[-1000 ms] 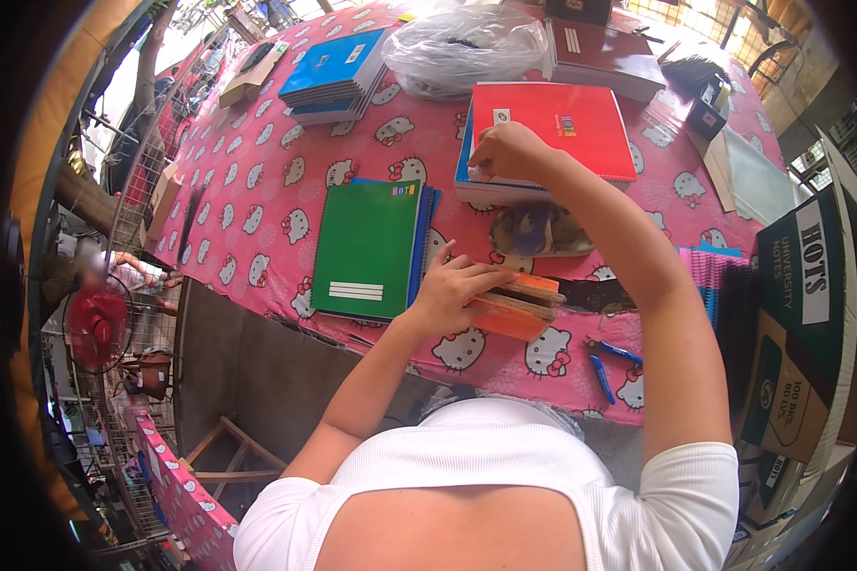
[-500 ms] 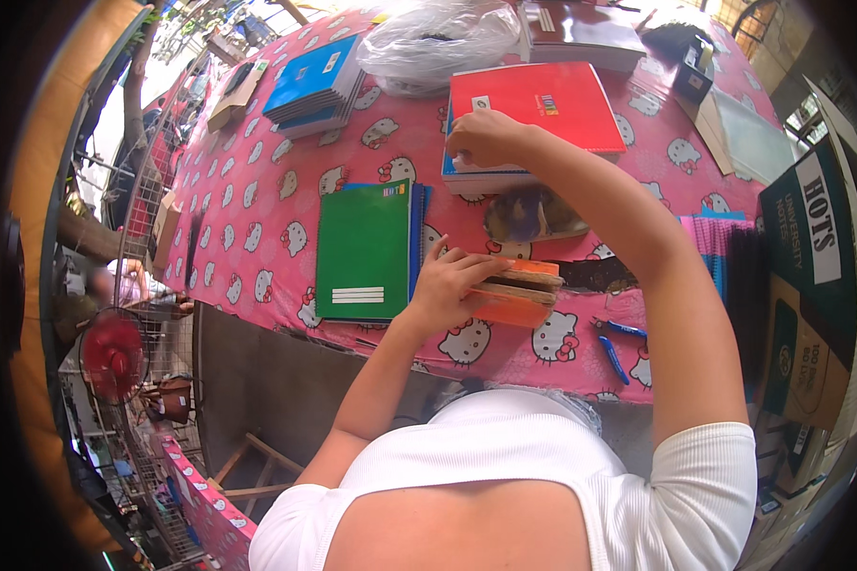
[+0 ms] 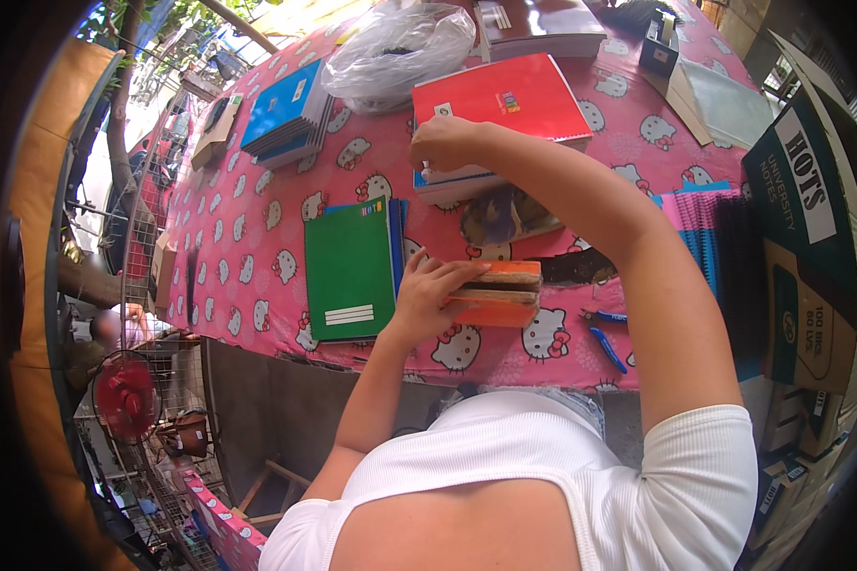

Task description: The person prepares spiral notebooks by cutting wire spirals with pliers and applying adhesive tape to the edges of the notebooks one at a time.

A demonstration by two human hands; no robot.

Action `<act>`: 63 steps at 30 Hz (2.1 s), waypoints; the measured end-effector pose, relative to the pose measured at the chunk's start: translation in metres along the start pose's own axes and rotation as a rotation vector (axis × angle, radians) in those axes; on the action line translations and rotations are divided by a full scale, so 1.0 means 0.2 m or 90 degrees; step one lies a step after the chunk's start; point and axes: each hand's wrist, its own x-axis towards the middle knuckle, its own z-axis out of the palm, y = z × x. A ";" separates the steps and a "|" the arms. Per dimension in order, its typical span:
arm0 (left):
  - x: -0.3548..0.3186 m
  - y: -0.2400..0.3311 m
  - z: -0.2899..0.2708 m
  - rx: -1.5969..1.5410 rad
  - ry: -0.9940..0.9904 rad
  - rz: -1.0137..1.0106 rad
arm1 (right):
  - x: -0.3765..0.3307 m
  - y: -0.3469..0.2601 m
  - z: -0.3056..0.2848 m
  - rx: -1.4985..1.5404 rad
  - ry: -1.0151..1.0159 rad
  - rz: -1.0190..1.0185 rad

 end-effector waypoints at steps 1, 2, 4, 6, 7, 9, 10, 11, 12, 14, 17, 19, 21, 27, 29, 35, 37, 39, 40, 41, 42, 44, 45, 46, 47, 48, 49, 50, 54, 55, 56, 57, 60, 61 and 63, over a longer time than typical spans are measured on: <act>0.00 0.00 0.00 -0.007 0.004 -0.001 | 0.01 0.00 0.00 0.002 -0.011 0.000; 0.00 0.00 0.00 -0.013 0.008 -0.001 | 0.01 0.01 0.00 0.000 -0.016 -0.003; 0.01 0.01 0.00 -0.009 0.009 0.006 | 0.00 0.04 0.00 -0.004 -0.027 -0.008; 0.00 0.00 0.00 -0.006 0.009 0.004 | 0.00 0.03 0.01 0.030 -0.007 -0.015; -0.01 0.00 -0.01 -0.005 0.009 0.003 | 0.00 0.03 0.01 0.046 0.002 -0.018; -0.01 0.00 -0.01 -0.007 0.005 0.003 | 0.01 0.02 0.00 0.022 -0.031 -0.008; -0.01 0.00 -0.01 -0.010 0.001 0.003 | 0.01 0.01 0.00 0.010 -0.048 -0.002; 0.00 0.01 -0.02 -0.013 -0.001 0.004 | 0.00 0.01 0.00 0.008 -0.025 -0.002; 0.00 0.01 -0.03 -0.030 -0.019 -0.008 | -0.02 0.00 0.00 0.005 -0.001 -0.001; 0.02 0.04 -0.07 -0.063 -0.053 -0.027 | -0.04 0.02 -0.04 0.033 0.078 0.029; 0.18 0.00 -0.15 -0.402 0.165 -0.141 | -0.05 0.05 -0.22 0.095 0.211 0.133; 0.36 -0.07 -0.24 -0.269 0.344 -0.178 | -0.04 -0.03 -0.44 0.097 0.247 0.225; 0.51 -0.24 -0.26 -0.067 0.546 -0.072 | -0.03 -0.29 -0.52 -0.024 0.143 0.083; 0.70 -0.32 -0.34 -0.211 0.545 -0.102 | -0.44 -0.28 -0.58 -0.035 0.575 0.175; 0.71 -0.26 -0.44 -0.378 0.553 -0.182 | -0.71 0.02 -0.53 -0.124 0.736 0.217; 0.78 -0.28 -0.48 -0.494 0.472 -0.127 | -0.84 0.29 -0.16 0.358 0.620 0.344; 0.78 -0.42 -0.37 -0.531 0.488 -0.075 | -0.75 0.26 -0.10 0.432 0.665 0.304; 0.78 -0.49 -0.27 -0.570 0.480 -0.060 | -0.73 0.21 -0.06 0.504 0.629 0.340; 0.79 -0.50 -0.23 -0.586 0.467 -0.070 | -0.72 0.20 -0.06 0.504 0.604 0.391; 0.80 -0.48 -0.21 -0.603 0.453 -0.077 | -0.72 0.20 -0.07 0.501 0.581 0.443; 0.82 -0.48 -0.21 -0.613 0.469 -0.068 | -0.72 0.20 -0.08 0.497 0.558 0.494; 0.84 -0.46 -0.21 -0.636 0.500 -0.049 | -0.73 0.22 -0.06 0.522 0.622 0.424; 0.82 -0.51 -0.19 -0.596 0.481 -0.056 | -0.73 0.22 -0.02 0.539 0.647 0.386; 0.81 -0.56 -0.18 -0.555 0.463 -0.062 | -0.73 0.22 0.01 0.405 0.624 0.365; 0.81 -0.56 -0.19 -0.519 0.440 -0.065 | -0.74 0.23 0.01 0.268 0.600 0.346; 0.80 -0.55 -0.19 -0.555 0.437 -0.062 | -0.76 0.24 0.01 0.132 0.573 0.324; 0.78 -0.53 -0.19 -0.590 0.434 -0.059 | -0.80 0.23 0.00 0.112 0.546 0.358; 0.70 -0.52 -0.21 -0.618 0.430 -0.072 | -0.79 0.16 -0.03 0.109 0.514 0.391; 0.36 -0.22 -0.45 -0.515 0.377 -0.183 | -0.98 -0.40 -0.05 0.227 0.484 0.386; 0.24 -0.16 -0.48 -0.517 0.365 -0.197 | -1.02 -0.58 -0.03 0.271 0.450 0.398; 0.15 -0.07 -0.48 -0.526 0.380 -0.175 | -1.07 -0.68 0.05 0.415 0.516 0.366; 0.07 -0.01 -0.47 -0.531 0.395 -0.160 | -1.08 -0.81 0.03 0.377 0.472 0.472; -0.07 0.04 -0.42 -0.558 0.345 -0.178 | -1.15 -0.86 0.22 0.167 0.485 0.405; -0.10 -0.02 -0.36 -0.555 0.312 -0.185 | -1.14 -0.87 0.30 0.189 0.524 0.424; -0.10 0.04 -0.36 -0.434 0.367 -0.207 | -1.12 -0.85 0.45 0.308 0.566 0.387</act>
